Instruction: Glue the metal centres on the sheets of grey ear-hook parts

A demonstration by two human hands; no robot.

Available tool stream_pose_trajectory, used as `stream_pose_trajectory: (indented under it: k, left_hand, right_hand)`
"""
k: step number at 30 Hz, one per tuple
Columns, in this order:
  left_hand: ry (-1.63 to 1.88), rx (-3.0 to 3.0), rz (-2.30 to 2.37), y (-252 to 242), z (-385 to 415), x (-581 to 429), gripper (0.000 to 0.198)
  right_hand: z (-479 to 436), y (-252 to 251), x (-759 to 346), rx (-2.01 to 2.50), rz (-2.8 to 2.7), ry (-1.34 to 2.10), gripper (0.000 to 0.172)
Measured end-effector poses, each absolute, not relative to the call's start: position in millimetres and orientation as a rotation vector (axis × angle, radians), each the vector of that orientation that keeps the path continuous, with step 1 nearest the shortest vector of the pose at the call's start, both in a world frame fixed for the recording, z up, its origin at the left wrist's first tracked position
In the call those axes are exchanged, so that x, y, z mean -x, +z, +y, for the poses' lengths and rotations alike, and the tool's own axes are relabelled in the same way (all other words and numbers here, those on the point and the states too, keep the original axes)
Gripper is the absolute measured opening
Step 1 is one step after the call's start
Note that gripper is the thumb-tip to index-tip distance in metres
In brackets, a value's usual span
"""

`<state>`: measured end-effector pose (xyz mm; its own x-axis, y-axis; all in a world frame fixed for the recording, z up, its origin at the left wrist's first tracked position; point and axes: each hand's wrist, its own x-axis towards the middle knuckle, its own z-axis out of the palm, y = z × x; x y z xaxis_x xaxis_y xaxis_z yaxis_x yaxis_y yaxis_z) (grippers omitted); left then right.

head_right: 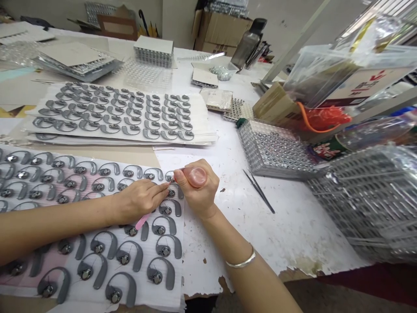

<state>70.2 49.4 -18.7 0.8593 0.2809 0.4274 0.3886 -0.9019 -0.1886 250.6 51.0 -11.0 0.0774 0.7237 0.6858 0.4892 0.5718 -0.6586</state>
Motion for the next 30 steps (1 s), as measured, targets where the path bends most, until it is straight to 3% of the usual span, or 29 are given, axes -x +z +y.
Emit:
stream_pose_trajectory:
  k: [30]
  left_hand:
    - [-0.634, 2.789, -0.532, -21.9, 50.9, -68.4, 0.020]
  right_hand:
    - [49.6, -11.0, -253.8, 1.063, -1.594, 0.079, 0.018]
